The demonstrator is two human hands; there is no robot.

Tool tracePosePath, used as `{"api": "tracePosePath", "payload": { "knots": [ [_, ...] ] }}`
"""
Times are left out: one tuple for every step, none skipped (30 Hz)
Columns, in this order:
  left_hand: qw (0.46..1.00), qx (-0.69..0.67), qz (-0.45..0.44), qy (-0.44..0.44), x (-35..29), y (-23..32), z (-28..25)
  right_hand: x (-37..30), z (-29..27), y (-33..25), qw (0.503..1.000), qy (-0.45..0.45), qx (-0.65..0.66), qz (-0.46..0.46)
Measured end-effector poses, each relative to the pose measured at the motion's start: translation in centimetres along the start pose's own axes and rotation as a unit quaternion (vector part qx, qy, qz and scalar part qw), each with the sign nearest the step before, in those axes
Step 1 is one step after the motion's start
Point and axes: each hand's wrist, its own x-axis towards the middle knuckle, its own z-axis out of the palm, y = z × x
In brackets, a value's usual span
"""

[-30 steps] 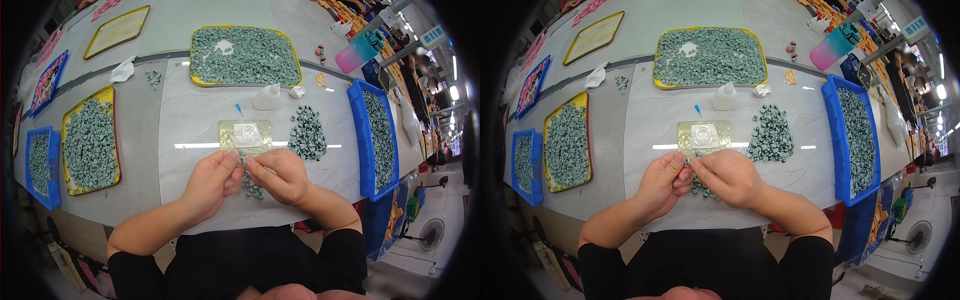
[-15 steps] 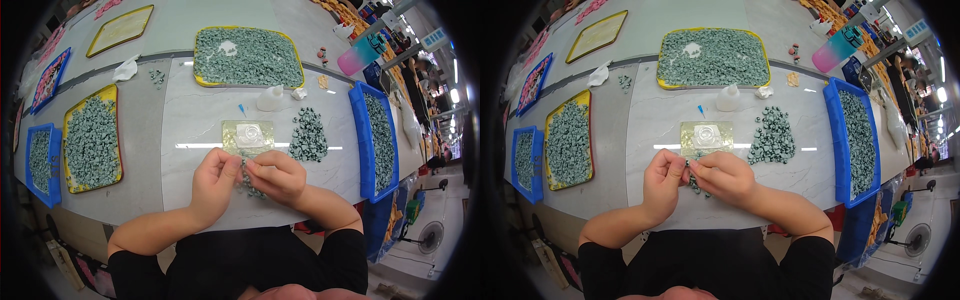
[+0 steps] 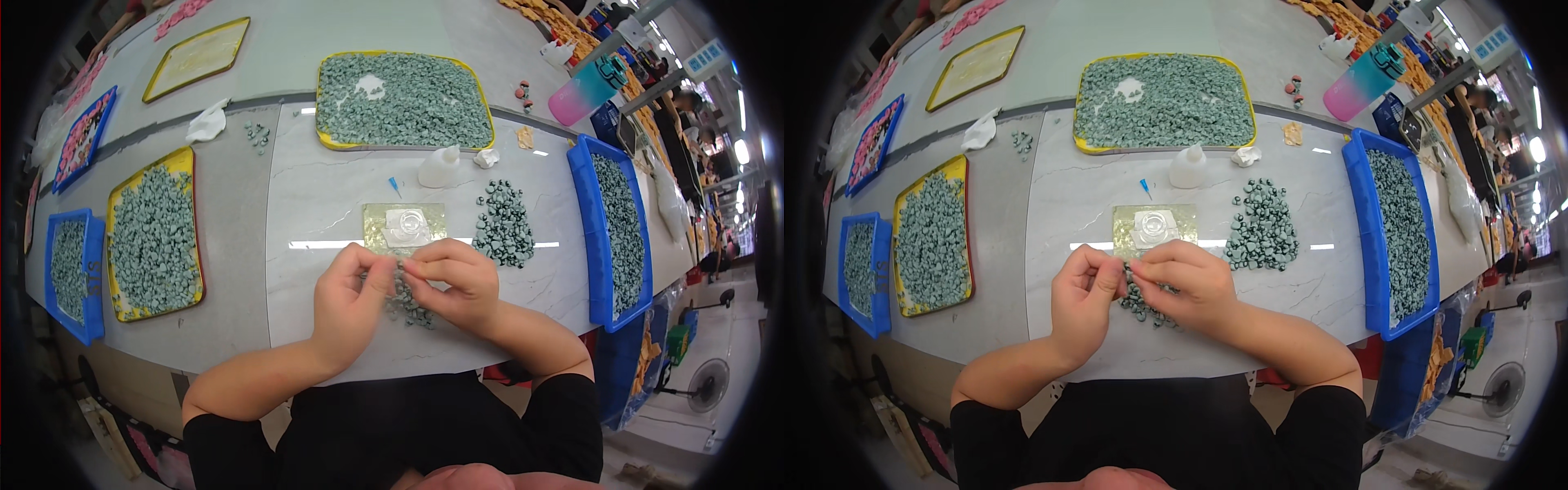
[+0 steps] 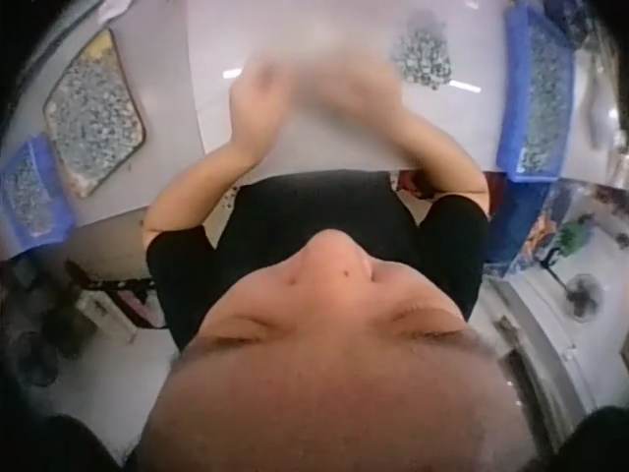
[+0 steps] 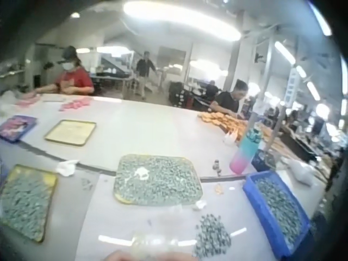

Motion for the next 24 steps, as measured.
{"api": "tracePosePath", "payload": {
  "knots": [
    [1.0,-0.024,-0.008,0.009,0.1,0.1,0.2,0.3,-0.9,-0.5,1.0,0.009,-0.004,-0.002],
    [0.999,-0.048,-0.016,0.011,0.2,0.4,0.5,0.7,-2.2,-1.4,1.0,0.004,-0.014,-0.006],
    [0.999,-0.046,-0.012,-0.008,0.2,0.5,1.0,0.7,-3.8,-2.0,1.0,0.0,-0.028,-0.008],
    [0.999,-0.03,-0.04,0.006,-0.1,0.6,1.6,0.1,-5.8,-2.1,0.999,-0.013,0.008,-0.034],
    [0.997,-0.014,-0.068,0.021,-0.2,0.4,2.2,0.0,-6.7,-3.0,0.979,0.044,0.194,-0.053],
    [0.996,-0.013,-0.085,0.016,-0.4,0.3,3.0,0.2,-7.6,-4.9,0.921,0.099,0.369,-0.076],
    [0.997,-0.011,-0.082,-0.007,-0.5,0.5,4.0,0.6,-8.8,-7.4,0.886,0.129,0.432,-0.109],
    [0.996,-0.004,-0.085,-0.031,-0.7,0.8,5.3,0.6,-10.2,-10.4,0.848,0.159,0.484,-0.145],
    [0.995,0.015,-0.096,-0.016,-1.2,0.6,5.1,1.3,-9.9,-11.9,0.799,0.187,0.55,-0.159],
    [0.995,0.021,-0.094,-0.023,-1.7,0.8,5.7,1.5,-10.4,-13.6,0.752,0.216,0.597,-0.179],
    [0.994,0.005,-0.106,-0.023,-1.9,0.5,6.4,0.7,-11.3,-13.9,0.753,0.226,0.589,-0.187],
    [0.993,-0.01,-0.119,-0.021,-2.0,0.4,7.1,0.3,-11.6,-14.4,0.754,0.232,0.583,-0.195],
    [0.993,-0.003,-0.118,-0.03,-2.1,0.5,7.9,0.7,-13.2,-13.1,0.754,0.238,0.578,-0.202],
    [0.993,-0.009,-0.117,-0.024,-2.3,0.6,8.5,-0.3,-15.0,-13.2,0.752,0.243,0.577,-0.207],
    [0.993,-0.015,-0.118,-0.016,-2.4,0.7,9.0,-0.3,-15.3,-12.8,0.749,0.248,0.577,-0.212],
    [0.993,-0.007,-0.118,-0.019,-2.4,0.7,9.3,-0.6,-16.3,-12.6,0.746,0.252,0.577,-0.216],
    [0.993,-0.009,-0.113,-0.012,-2.6,0.7,9.6,-0.8,-16.8,-12.8,0.744,0.253,0.577,-0.22],
    [0.994,-0.011,-0.109,-0.006,-2.7,0.7,9.8,-0.1,-15.4,-13.2,0.743,0.254,0.577,-0.224],
    [0.994,-0.007,-0.107,-0.008,-2.9,0.9,9.8,-1.3,-16.9,-13.5,0.742,0.255,0.577,-0.228],
    [0.994,0.001,-0.11,-0.008,-2.9,1.0,10.1,-2.1,-17.9,-13.6,0.74,0.253,0.58,-0.23],
    [0.994,0.009,-0.112,-0.008,-2.8,1.1,10.3,-2.4,-17.8,-13.8,0.738,0.251,0.582,-0.231],
    [0.994,0.01,-0.111,-0.007,-2.7,1.1,10.5,-1.7,-17.0,-13.3,0.737,0.249,0.583,-0.232],
    [0.994,0.01,-0.111,0.0,-2.6,1.0,10.6,-1.9,-16.7,-13.3,0.736,0.246,0.586,-0.232],
    [0.994,0.009,-0.111,0.007,-2.5,0.9,10.6,-2.9,-17.4,-13.3,0.736,0.244,0.588,-0.232]
  ]
}}
